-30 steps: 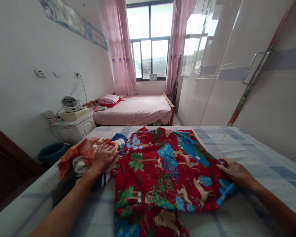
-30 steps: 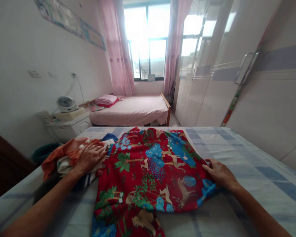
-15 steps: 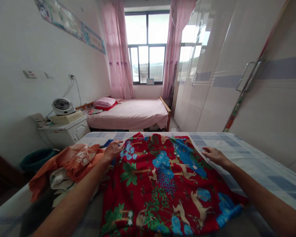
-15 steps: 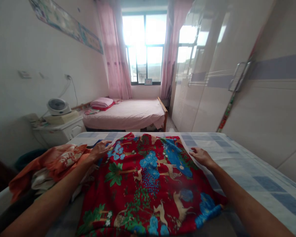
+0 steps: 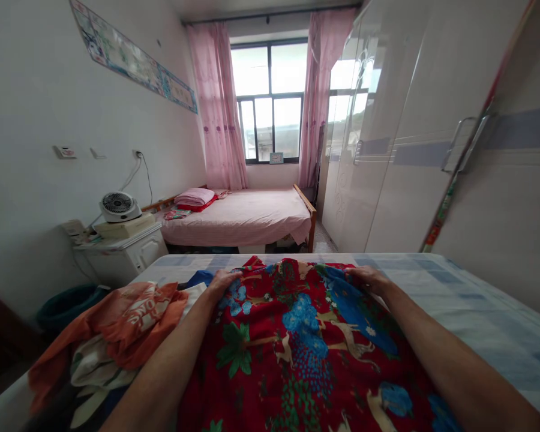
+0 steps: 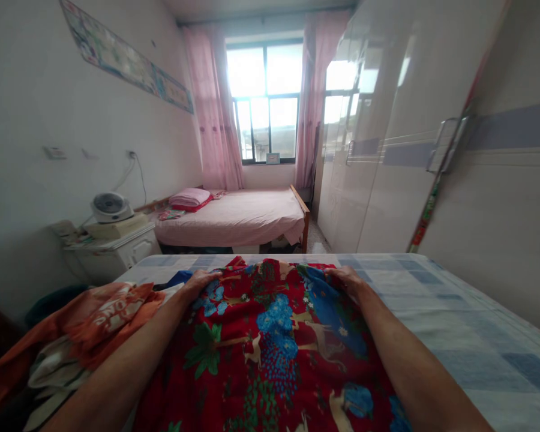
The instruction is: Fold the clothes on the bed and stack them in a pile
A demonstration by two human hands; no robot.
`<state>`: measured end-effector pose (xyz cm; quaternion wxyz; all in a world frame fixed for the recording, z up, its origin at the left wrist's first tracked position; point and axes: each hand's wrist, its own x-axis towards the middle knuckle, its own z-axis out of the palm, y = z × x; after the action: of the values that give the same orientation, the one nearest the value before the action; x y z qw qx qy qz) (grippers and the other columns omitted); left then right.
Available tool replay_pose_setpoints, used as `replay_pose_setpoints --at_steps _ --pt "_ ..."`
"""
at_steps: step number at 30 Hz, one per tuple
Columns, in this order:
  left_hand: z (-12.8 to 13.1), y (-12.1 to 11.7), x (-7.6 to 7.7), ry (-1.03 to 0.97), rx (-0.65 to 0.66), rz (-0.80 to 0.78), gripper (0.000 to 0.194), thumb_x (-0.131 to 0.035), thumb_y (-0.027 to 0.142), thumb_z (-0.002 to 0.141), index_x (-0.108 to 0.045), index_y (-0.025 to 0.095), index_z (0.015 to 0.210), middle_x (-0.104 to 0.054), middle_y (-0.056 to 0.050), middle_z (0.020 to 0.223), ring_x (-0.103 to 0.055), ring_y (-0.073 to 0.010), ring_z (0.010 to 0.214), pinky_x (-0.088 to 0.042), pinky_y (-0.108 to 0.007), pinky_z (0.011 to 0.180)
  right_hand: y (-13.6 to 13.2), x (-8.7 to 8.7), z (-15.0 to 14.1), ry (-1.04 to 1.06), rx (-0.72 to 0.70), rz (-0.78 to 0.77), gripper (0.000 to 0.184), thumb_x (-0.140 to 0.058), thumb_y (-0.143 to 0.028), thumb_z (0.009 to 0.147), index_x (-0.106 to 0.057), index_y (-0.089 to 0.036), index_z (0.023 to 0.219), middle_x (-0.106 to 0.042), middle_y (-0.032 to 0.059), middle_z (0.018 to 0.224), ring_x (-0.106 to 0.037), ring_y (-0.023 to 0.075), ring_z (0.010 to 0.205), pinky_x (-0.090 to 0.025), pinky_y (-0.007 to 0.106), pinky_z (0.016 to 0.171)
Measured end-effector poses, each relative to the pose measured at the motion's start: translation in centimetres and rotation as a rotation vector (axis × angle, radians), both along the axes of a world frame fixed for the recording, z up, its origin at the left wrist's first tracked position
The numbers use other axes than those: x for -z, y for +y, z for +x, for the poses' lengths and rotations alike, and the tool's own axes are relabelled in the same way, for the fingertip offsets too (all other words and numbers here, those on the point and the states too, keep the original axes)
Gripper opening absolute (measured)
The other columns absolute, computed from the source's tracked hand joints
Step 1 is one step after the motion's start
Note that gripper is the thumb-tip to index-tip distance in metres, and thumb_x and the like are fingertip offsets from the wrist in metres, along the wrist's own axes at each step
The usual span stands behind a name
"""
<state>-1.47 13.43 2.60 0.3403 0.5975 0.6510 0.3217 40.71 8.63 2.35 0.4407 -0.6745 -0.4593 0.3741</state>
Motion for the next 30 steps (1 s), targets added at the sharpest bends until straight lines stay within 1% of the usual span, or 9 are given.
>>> replay_pose_setpoints --at_steps 3,8,12,15,17,20,24,27,30 --pt "-0.2 -1.3 -1.2 -0.269 0.035 0.045 0.029 -0.058 0.032 0.073 -0.063 0.014 0.096 -0.071 -0.006 0.076 -0.067 -0.0188 0.066 -0.053 -0.028 0.061 -1.6 -1.3 0.7 0.071 -0.018 0.032 0.023 -0.063 -0.040 0.067 -0.059 -0.020 0.077 -0.066 0.0008 0.066 -0.064 0.0165 0.064 -0.049 0.028 0.060" --pt "-1.1 -2.1 -3.8 -0.692 -0.014 0.294 0.042 -0.069 0.030 0.063 -0.061 0.018 0.103 -0.070 -0.001 0.077 -0.063 -0.0143 0.060 -0.051 -0.025 0.060 -4.5 -4.7 3.2 0.108 0.053 0.347 0.030 -0.062 -0.043 0.068 -0.057 -0.023 0.090 -0.064 -0.0014 0.071 -0.060 0.0151 0.059 -0.051 0.029 0.060" --pt "0.5 0.0 -4.4 -0.494 -0.157 0.549 0.040 -0.060 0.027 0.071 -0.062 0.015 0.109 -0.069 -0.004 0.088 -0.063 -0.0164 0.073 -0.050 -0.026 0.068 -2.9 -6.9 3.9 -0.162 0.294 0.405 0.030 -0.055 -0.044 0.072 -0.058 -0.020 0.090 -0.063 0.0026 0.078 -0.060 0.0169 0.066 -0.051 0.031 0.065" --pt "1.9 1.0 -3.5 -0.056 -0.261 0.541 0.044 -0.051 0.018 0.074 -0.057 0.011 0.117 -0.066 -0.012 0.099 -0.063 -0.0230 0.088 -0.049 -0.034 0.080 -1.0 -6.9 3.3 -0.317 0.406 0.322 0.029 -0.057 -0.033 0.069 -0.059 -0.016 0.093 -0.065 0.0101 0.092 -0.061 0.0243 0.088 -0.048 0.039 0.082" --pt "1.9 0.1 -2.6 0.205 -0.214 0.507 0.044 -0.050 0.013 0.074 -0.057 0.009 0.117 -0.062 -0.017 0.109 -0.059 -0.0273 0.101 -0.045 -0.040 0.091 -1.1 -6.0 2.9 -0.392 0.435 0.266 0.036 -0.060 -0.026 0.063 -0.059 -0.013 0.097 -0.063 0.0149 0.102 -0.057 0.0290 0.102 -0.043 0.043 0.092" --pt "0.3 -3.9 -1.3 0.324 -0.008 0.524 0.039 -0.052 0.013 0.073 -0.061 0.014 0.111 -0.059 -0.012 0.118 -0.053 -0.0248 0.114 -0.038 -0.037 0.102 -4.3 -3.8 2.9 -0.486 0.323 0.219 0.043 -0.060 -0.026 0.062 -0.060 -0.013 0.103 -0.060 0.0169 0.114 -0.056 0.0302 0.107 -0.041 0.043 0.096" --pt "-3.9 -12.2 0.2 0.470 0.387 0.632 0.031 -0.046 0.021 0.084 -0.063 0.022 0.110 -0.059 -0.007 0.121 -0.054 -0.0208 0.113 -0.042 -0.033 0.100 -12.8 -0.2 4.8 -0.645 0.073 0.143 0.045 -0.052 -0.040 0.071 -0.058 -0.021 0.112 -0.059 0.0123 0.120 -0.057 0.0288 0.108 -0.045 0.040 0.093" --pt "-7.3 -18.5 0.9 0.570 0.665 0.695 0.036 -0.044 0.016 0.085 -0.061 0.028 0.114 -0.059 -0.003 0.124 -0.050 -0.0199 0.119 -0.042 -0.034 0.101 -19.7 2.2 6.8 -0.634 0.003 0.143 0.043 -0.053 -0.045 0.071 -0.059 -0.036 0.112 -0.060 0.0041 0.122 -0.056 0.0296 0.111 -0.046 0.041 0.094" --pt "-9.3 -23.3 1.2 0.682 0.773 0.662 0.054 -0.045 0.011 0.080 -0.049 0.032 0.129 -0.051 -0.002 0.135 -0.043 -0.0217 0.127 -0.044 -0.034 0.100 -25.2 3.8 8.2 -0.600 -0.087 0.134 0.040 -0.056 -0.046 0.068 -0.058 -0.054 0.107 -0.059 -0.0034 0.123 -0.053 0.0303 0.115 -0.046 0.045 0.094"
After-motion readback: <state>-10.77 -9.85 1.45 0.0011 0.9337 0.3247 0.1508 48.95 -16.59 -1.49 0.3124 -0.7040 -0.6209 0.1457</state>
